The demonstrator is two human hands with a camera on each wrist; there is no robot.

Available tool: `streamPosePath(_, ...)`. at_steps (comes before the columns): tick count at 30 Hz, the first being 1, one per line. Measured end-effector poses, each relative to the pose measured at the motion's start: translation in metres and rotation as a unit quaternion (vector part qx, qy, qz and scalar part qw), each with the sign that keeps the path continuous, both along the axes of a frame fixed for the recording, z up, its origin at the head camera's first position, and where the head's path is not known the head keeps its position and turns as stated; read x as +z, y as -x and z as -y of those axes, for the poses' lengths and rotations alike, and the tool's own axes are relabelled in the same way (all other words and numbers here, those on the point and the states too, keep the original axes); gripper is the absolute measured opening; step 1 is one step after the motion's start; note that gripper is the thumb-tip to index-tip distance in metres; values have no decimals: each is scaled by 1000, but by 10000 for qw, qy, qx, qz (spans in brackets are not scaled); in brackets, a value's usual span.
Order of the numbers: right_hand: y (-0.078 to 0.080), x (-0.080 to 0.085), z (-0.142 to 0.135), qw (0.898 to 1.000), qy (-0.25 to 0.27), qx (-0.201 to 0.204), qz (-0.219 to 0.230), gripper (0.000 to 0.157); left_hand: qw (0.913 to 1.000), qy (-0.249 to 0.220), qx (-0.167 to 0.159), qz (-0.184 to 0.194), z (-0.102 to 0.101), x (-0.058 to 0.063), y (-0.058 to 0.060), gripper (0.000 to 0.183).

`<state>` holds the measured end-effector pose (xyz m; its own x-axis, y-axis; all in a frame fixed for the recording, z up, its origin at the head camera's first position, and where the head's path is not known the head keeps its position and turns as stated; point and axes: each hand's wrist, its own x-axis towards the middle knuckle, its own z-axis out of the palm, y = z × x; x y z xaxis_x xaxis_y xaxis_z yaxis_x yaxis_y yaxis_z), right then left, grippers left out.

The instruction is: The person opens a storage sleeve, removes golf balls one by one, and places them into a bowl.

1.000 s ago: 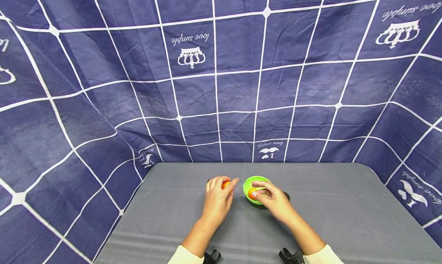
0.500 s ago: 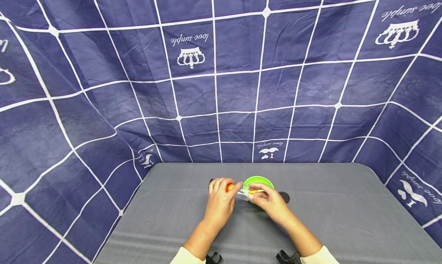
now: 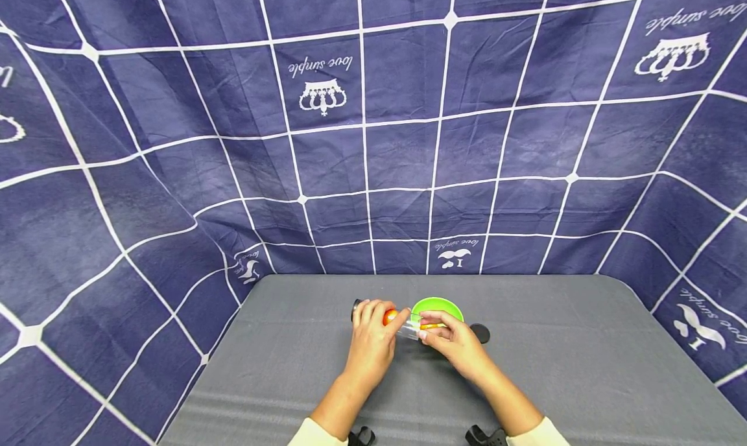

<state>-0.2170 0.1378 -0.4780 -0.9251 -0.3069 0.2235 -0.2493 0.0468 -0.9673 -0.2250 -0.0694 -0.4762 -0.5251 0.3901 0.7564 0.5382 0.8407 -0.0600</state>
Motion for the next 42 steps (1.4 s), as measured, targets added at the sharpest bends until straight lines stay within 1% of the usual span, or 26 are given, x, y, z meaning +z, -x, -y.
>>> streamPosePath(5,0,0,0,10000,44,-27,44,47,10000,9,22,-13,0,1,0,70)
streamPosePath(10,0,0,0,10000,-20,-63,29,44,10000,-22,-18,-23,0,1,0,67)
streamPosePath(14,-1,1,-1,10000,-24,-53,-42,42,10000,-37,-49,-28,-1,2,0,66)
streamPosePath(21,-1,2,-1,9997,-70,-41,-244,41,9999,-95,-46,106,-1,2,-1,65)
streamPosePath(27,0,3,-1,9997,-147,-26,-199,41,9994,-193,-82,270,0,1,-2,65)
streamPosePath(32,0,3,-2,9998,-132,-27,-166,41,9994,-263,-153,180,0,1,-3,64)
streamPosePath(37,-1,3,-3,9997,-197,-47,-158,41,9992,-269,-146,251,0,0,-3,63)
streamPosePath(42,-2,4,-4,9994,-266,-135,-183,40,9986,-402,-179,283,0,-2,-3,63)
